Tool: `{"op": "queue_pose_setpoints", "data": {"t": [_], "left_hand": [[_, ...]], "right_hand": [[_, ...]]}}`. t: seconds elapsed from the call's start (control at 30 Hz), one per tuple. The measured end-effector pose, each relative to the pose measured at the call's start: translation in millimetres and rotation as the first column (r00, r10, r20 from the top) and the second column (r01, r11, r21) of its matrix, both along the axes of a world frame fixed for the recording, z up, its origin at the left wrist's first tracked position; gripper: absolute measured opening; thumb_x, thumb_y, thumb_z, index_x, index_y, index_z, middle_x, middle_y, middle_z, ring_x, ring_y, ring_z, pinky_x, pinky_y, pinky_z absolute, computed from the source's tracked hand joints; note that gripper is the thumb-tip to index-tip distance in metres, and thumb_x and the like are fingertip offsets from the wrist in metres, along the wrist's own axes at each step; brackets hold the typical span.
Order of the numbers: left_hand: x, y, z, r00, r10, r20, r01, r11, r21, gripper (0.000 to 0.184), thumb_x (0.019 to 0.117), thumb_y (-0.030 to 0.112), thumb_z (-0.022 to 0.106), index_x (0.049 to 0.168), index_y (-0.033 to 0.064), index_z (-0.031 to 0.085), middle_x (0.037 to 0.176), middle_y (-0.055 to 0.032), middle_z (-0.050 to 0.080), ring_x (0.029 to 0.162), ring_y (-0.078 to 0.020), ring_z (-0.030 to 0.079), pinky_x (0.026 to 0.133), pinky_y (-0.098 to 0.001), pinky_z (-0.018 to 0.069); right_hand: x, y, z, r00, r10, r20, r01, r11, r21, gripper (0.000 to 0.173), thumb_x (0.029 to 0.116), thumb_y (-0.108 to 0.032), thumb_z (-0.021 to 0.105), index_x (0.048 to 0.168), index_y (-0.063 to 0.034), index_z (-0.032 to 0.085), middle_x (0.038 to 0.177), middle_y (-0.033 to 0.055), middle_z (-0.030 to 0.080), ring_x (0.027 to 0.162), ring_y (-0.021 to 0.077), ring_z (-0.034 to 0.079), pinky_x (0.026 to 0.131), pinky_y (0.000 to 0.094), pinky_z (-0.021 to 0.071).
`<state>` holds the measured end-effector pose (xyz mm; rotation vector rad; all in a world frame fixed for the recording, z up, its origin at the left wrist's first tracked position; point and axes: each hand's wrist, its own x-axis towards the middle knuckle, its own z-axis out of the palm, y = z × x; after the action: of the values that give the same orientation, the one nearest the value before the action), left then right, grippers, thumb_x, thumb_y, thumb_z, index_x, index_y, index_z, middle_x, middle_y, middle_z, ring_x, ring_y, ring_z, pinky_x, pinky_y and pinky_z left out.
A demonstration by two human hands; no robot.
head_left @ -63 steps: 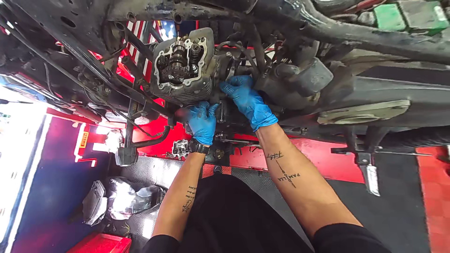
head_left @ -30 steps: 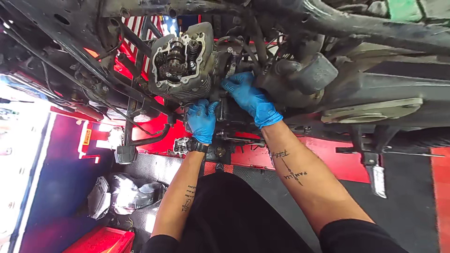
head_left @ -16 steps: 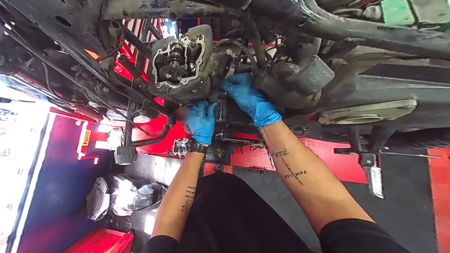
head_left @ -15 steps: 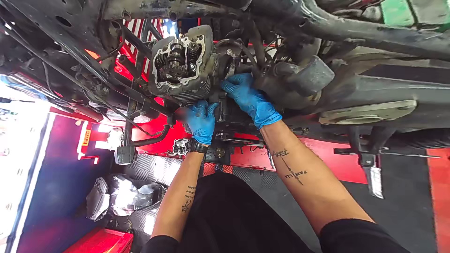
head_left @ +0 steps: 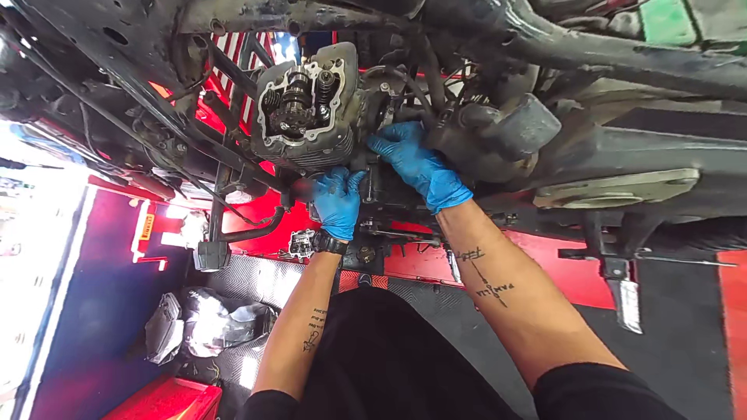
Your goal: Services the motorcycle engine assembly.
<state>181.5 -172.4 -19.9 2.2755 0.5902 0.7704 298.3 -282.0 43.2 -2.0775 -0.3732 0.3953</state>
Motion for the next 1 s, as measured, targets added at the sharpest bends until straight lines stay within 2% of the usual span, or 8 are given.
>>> {"op": "queue_pose_setpoints", "data": {"t": [0.13, 0.23, 0.3, 0.53, 0.6, 0.7, 0.93, 1.0], "left_hand": [[-1, -1, 0, 1.000, -0.008, 0.006, 0.008, 1.000, -0.009, 0.033, 0.0921, 0.039, 0.075, 0.089, 0.0065, 0.072, 0.088, -0.0121, 0.071, 0.091, -0.0318, 0.070, 0.084, -0.0513, 0.0555], [-1, 0, -1, 1.000, -0.010, 0.016, 0.010, 1.000, 0.000, 0.034, 0.0928, 0.040, 0.074, 0.089, 0.0061, 0.072, 0.087, -0.0126, 0.071, 0.090, -0.0319, 0.070, 0.083, -0.0516, 0.0558], [-1, 0, 0, 1.000, -0.019, -0.009, 0.019, 1.000, -0.010, 0.035, 0.0939, 0.040, 0.073, 0.091, 0.0058, 0.073, 0.088, -0.0126, 0.071, 0.091, -0.0321, 0.070, 0.084, -0.0524, 0.0561], [-2, 1, 1, 1.000, -0.029, -0.010, 0.029, 0.999, -0.015, 0.034, 0.0935, 0.040, 0.074, 0.091, 0.0061, 0.073, 0.089, -0.0125, 0.072, 0.092, -0.0318, 0.070, 0.085, -0.0519, 0.0557], [-3, 1, 1, 0.999, -0.033, -0.004, 0.033, 0.999, -0.014, 0.033, 0.0938, 0.039, 0.074, 0.092, 0.0059, 0.073, 0.090, -0.0127, 0.072, 0.092, -0.0317, 0.070, 0.085, -0.0516, 0.0558], [-2, 0, -1, 1.000, -0.023, 0.017, 0.023, 1.000, 0.001, 0.032, 0.0934, 0.039, 0.074, 0.091, 0.0066, 0.072, 0.088, -0.0116, 0.071, 0.091, -0.0306, 0.070, 0.085, -0.0502, 0.0563], [-1, 0, -1, 1.000, -0.014, 0.021, 0.013, 1.000, 0.004, 0.032, 0.0928, 0.038, 0.075, 0.089, 0.0068, 0.072, 0.088, -0.0112, 0.071, 0.091, -0.0305, 0.070, 0.084, -0.0493, 0.0562], [-1, 1, 0, 1.000, -0.021, 0.014, 0.021, 1.000, -0.001, 0.032, 0.0930, 0.039, 0.075, 0.089, 0.0067, 0.072, 0.088, -0.0117, 0.071, 0.091, -0.0312, 0.070, 0.084, -0.0503, 0.0560]], "right_hand": [[-3, 0, 2, 1.000, 0.017, -0.019, -0.014, 0.990, 0.143, 0.013, 0.0917, -0.016, 0.074, 0.100, -0.0068, 0.071, 0.087, 0.0004, 0.068, 0.078, 0.0034, 0.063, 0.077, 0.0251, 0.0539], [-8, -2, 11, 1.000, -0.007, 0.026, 0.008, 0.999, -0.035, 0.028, 0.0990, -0.035, 0.068, 0.099, -0.0084, 0.074, 0.089, 0.0035, 0.069, 0.082, 0.0105, 0.063, 0.080, 0.0373, 0.0523], [-9, 0, 12, 0.998, -0.003, 0.060, 0.011, 0.991, -0.131, 0.040, 0.1022, -0.042, 0.061, 0.083, -0.0075, 0.068, 0.078, 0.0051, 0.060, 0.072, 0.0156, 0.056, 0.072, 0.0446, 0.0445], [-1, 1, -1, 1.000, -0.004, -0.017, 0.006, 0.992, 0.122, 0.013, 0.0907, -0.017, 0.076, 0.095, -0.0070, 0.070, 0.085, 0.0007, 0.066, 0.077, 0.0046, 0.062, 0.075, 0.0271, 0.0531], [-3, -1, 0, 1.000, -0.022, -0.010, 0.022, 0.998, 0.061, 0.021, 0.0942, -0.027, 0.074, 0.102, -0.0074, 0.073, 0.093, 0.0029, 0.070, 0.084, 0.0075, 0.065, 0.082, 0.0318, 0.0545], [-4, -1, 4, 0.999, -0.020, 0.027, 0.022, 0.995, -0.097, 0.037, 0.1020, -0.043, 0.060, 0.095, -0.0092, 0.072, 0.088, 0.0058, 0.067, 0.081, 0.0153, 0.061, 0.079, 0.0445, 0.0487], [-1, -1, -1, 1.000, 0.013, -0.015, -0.012, 0.994, 0.110, 0.013, 0.0913, -0.017, 0.074, 0.099, -0.0082, 0.069, 0.081, -0.0008, 0.065, 0.074, 0.0041, 0.061, 0.073, 0.0265, 0.0522], [-3, -2, 2, 1.000, 0.013, 0.005, -0.013, 0.998, 0.066, 0.017, 0.0932, -0.023, 0.074, 0.103, -0.0091, 0.071, 0.085, -0.0001, 0.067, 0.077, 0.0047, 0.062, 0.076, 0.0285, 0.0531]]}}
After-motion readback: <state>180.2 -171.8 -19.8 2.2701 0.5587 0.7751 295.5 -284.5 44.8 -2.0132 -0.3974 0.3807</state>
